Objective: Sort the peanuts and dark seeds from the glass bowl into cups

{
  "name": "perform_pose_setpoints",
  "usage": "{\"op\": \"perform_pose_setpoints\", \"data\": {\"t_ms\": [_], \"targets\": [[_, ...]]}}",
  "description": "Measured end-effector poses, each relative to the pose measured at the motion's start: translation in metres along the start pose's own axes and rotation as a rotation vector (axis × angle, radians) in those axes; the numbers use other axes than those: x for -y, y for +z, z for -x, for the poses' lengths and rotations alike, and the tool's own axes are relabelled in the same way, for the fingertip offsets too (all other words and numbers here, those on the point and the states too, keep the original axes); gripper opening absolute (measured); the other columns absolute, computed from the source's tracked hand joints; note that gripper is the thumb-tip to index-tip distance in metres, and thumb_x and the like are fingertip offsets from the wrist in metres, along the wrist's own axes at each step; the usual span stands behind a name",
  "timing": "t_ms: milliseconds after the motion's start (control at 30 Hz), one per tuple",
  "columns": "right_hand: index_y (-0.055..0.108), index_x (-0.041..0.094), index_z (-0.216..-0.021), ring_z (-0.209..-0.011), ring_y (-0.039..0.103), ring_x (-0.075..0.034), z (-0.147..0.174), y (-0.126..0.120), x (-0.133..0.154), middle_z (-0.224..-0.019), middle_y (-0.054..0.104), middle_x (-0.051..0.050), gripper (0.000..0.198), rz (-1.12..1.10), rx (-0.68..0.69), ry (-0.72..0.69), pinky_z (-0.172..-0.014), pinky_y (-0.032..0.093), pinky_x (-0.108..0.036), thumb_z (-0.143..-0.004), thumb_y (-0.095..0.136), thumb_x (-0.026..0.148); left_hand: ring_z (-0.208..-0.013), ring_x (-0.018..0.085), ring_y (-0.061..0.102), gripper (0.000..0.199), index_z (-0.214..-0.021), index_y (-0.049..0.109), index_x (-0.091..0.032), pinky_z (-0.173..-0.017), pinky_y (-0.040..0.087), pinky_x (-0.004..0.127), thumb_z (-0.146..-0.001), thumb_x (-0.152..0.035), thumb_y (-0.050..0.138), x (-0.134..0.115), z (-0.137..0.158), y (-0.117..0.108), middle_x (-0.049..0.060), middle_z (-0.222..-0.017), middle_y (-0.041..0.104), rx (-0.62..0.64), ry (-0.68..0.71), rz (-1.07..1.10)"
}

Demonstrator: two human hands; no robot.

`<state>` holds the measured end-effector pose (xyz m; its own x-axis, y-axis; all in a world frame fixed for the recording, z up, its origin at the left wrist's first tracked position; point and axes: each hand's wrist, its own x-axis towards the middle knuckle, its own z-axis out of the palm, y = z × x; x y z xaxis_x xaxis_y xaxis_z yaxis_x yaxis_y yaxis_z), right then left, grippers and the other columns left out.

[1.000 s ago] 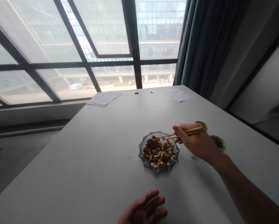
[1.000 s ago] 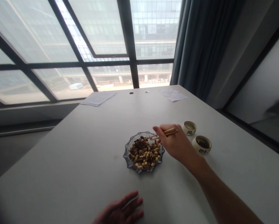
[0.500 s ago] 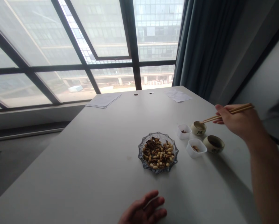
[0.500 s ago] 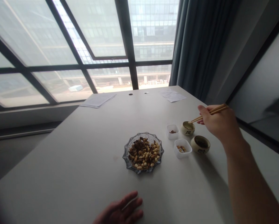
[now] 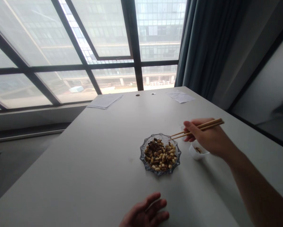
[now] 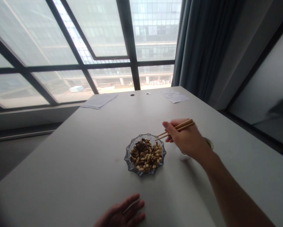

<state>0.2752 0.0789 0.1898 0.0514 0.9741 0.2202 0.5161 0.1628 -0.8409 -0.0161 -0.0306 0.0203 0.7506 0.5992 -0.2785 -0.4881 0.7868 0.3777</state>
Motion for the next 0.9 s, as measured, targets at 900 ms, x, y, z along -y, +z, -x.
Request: {"op": "perform_pose_setpoints", "data": {"t_ms": [900], "targets": [[0.075, 0.023, -0.080, -0.057, 0.074, -0.025, 0.026, -0.028, 0.027, -0.065, 0.075, -0.006, 0.040, 0.273, -0.214, -0.086, -0.049, 0.057, -0.031, -0.092, 0.059, 0.057, -0.117, 0.022, 0.064, 0.037, -0.118, 0.072, -0.025, -0.112, 0.032, 0.035, -0.083, -0.035, 0.063, -0.005, 0.003, 0.003, 0.002, -0.124, 0.075, 0.007, -0.015, 0.010]]}}
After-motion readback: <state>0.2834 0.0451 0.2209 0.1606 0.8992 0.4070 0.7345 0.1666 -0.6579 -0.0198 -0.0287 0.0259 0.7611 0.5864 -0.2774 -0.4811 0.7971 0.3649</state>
